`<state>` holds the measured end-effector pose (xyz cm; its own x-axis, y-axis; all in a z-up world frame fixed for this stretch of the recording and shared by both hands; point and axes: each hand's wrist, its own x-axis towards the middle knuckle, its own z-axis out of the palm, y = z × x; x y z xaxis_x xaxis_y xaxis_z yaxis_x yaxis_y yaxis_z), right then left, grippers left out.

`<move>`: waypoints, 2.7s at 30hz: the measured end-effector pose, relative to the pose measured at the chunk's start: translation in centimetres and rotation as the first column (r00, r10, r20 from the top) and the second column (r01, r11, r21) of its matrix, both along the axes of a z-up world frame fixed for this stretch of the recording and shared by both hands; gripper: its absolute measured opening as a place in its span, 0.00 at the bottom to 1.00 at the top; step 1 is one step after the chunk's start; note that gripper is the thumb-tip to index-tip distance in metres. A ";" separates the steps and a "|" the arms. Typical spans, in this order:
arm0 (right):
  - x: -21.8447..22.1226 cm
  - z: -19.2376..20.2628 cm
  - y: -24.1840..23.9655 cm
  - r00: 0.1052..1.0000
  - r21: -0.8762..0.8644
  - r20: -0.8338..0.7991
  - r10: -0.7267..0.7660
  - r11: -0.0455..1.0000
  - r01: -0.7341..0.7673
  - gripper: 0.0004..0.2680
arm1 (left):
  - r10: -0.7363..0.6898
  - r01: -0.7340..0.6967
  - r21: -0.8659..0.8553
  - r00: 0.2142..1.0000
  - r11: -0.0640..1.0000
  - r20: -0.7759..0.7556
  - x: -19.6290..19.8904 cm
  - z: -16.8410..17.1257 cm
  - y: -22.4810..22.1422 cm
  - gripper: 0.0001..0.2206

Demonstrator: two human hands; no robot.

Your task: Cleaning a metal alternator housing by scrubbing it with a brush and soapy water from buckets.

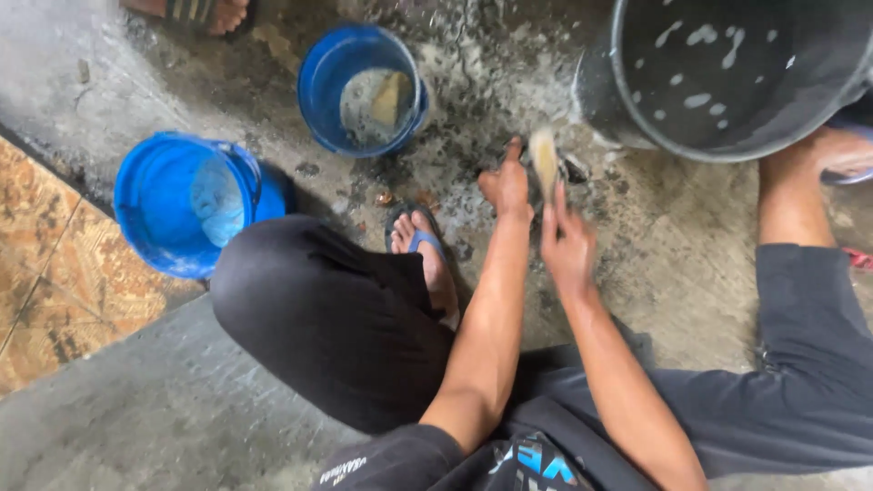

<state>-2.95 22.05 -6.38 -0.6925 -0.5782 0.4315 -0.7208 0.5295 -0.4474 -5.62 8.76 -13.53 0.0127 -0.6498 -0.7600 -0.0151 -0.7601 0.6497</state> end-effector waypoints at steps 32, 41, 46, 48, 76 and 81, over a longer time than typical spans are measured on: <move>-2.1 -2.2 3.0 0.858 -0.115 0.510 0.055 0.993 0.005 0.15 | -0.050 0.048 -0.104 0.998 0.993 -0.022 -0.7 6.6 0.6 0.24; -2.0 -0.6 -0.8 0.966 -0.091 0.259 -0.021 0.995 0.046 0.10 | 0.016 0.011 -0.227 0.993 0.974 0.116 -1.0 4.3 1.4 0.18; -0.1 -12.3 7.2 0.937 -0.081 0.349 -0.011 0.996 0.042 0.16 | 0.019 -0.011 -0.179 0.999 0.984 0.044 -1.6 2.2 1.2 0.16; 0.0 -12.2 8.3 0.878 -0.130 0.476 -0.060 0.982 0.138 0.14 | 0.024 -0.027 -0.148 0.999 0.989 -0.021 -1.2 3.3 1.7 0.13; -1.0 -0.7 1.9 0.889 -0.170 0.456 -0.034 0.978 0.124 0.11 | -0.011 0.009 -0.102 1.000 0.995 -0.022 -0.8 2.2 1.4 0.26; 1.5 -6.3 6.7 0.880 -0.088 0.464 -0.101 0.983 0.159 0.14 | -0.037 0.033 -0.110 0.999 0.993 -0.034 -0.1 3.4 0.4 0.22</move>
